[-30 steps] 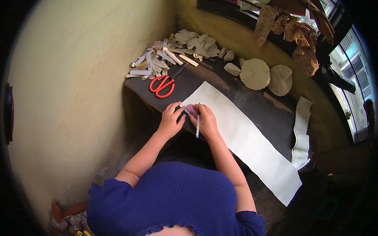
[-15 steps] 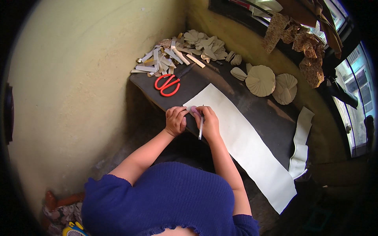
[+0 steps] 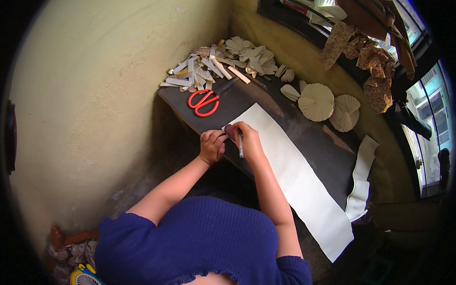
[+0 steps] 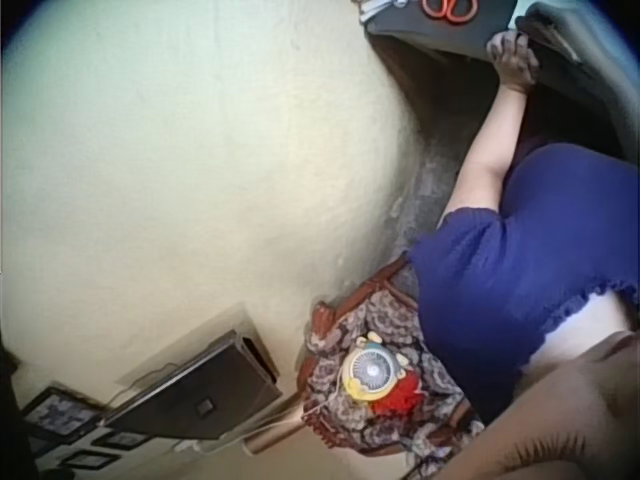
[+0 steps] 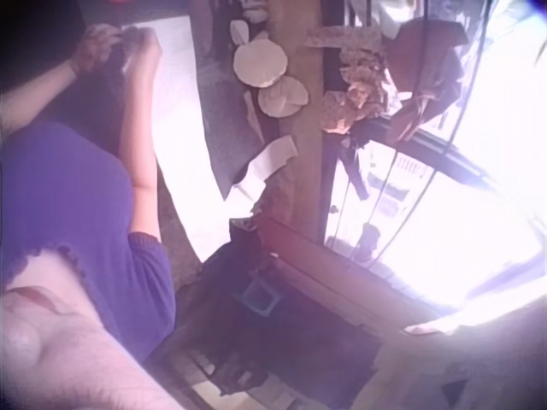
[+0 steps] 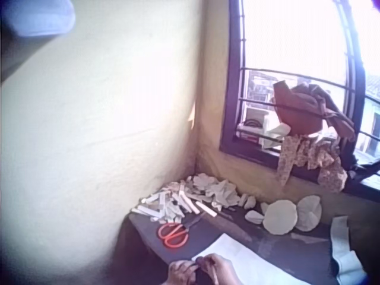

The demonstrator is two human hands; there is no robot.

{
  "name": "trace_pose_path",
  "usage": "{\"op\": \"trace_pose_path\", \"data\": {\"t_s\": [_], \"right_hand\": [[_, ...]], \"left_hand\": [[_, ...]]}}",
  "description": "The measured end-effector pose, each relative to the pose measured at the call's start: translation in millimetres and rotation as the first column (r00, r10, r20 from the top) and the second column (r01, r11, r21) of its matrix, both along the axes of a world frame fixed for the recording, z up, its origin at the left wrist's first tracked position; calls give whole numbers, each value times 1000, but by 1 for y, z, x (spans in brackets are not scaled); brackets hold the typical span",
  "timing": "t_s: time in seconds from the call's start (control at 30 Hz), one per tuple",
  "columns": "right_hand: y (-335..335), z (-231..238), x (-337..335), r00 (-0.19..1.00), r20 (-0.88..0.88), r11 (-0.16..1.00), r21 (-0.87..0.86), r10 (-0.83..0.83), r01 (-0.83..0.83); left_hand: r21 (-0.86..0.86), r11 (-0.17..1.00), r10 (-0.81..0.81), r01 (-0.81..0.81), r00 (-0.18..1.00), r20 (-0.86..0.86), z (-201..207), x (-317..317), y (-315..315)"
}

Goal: The person assembles a stack of white paper petals into a flower shape by hand. They then gather paper scraps and place them into a container. Finally, they unfold a large sheet of white paper and use a pen to trace a pattern onto it.

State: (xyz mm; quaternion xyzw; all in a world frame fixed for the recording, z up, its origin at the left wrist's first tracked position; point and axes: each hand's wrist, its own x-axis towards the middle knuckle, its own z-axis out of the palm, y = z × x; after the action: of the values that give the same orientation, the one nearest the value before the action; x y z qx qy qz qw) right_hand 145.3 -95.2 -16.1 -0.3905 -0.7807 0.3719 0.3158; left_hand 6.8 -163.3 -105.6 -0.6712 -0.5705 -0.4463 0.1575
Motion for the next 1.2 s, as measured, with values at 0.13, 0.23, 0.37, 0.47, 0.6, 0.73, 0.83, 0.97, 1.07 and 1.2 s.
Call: {"op": "trace_pose_path", "data": {"t_s": [0.13, 0.23, 0.37, 0.47, 0.6, 0.73, 0.83, 0.97, 1.07, 1.2], "right_hand": [[2, -17, -2, 998, -57, 990, 138, 12, -4], [2, -23, -3, 996, -89, 976, 217, -15, 34], [1, -25, -3, 997, -74, 955, 295, -4, 26], [1, -26, -2, 999, -52, 946, 323, 16, 2], [1, -24, 0, 999, -26, 942, 335, 26, -16], [0, -22, 1, 999, -25, 945, 325, 42, -32], [0, -19, 3, 998, -11, 944, 328, 55, -49], [1, -16, 5, 996, -14, 961, 266, 83, -76], [0, -13, 6, 996, -19, 969, 233, 89, -82], [1, -12, 7, 994, -38, 971, 219, 104, -93]], "left_hand": [[11, 1000, -10, 10, 1000, 4, 2, 1, -1], [10, 1000, -6, 6, 1000, 9, 0, 2, -2], [7, 1000, -4, 4, 1000, 6, -1, 1, -2], [18, 1000, -4, 4, 1000, 2, -2, 1, -1], [37, 999, -8, 8, 1000, -3, -2, 1, 0], [29, 1000, -6, 6, 1000, -2, -1, 1, 0], [31, 1000, -3, 3, 1000, -6, -1, 1, 0], [35, 999, -1, 1, 1000, -10, -2, 1, 0], [36, 999, 10, -10, 1000, -8, -3, 1, 0], [53, 998, 24, -23, 1000, -10, -2, 2, 0]]}}
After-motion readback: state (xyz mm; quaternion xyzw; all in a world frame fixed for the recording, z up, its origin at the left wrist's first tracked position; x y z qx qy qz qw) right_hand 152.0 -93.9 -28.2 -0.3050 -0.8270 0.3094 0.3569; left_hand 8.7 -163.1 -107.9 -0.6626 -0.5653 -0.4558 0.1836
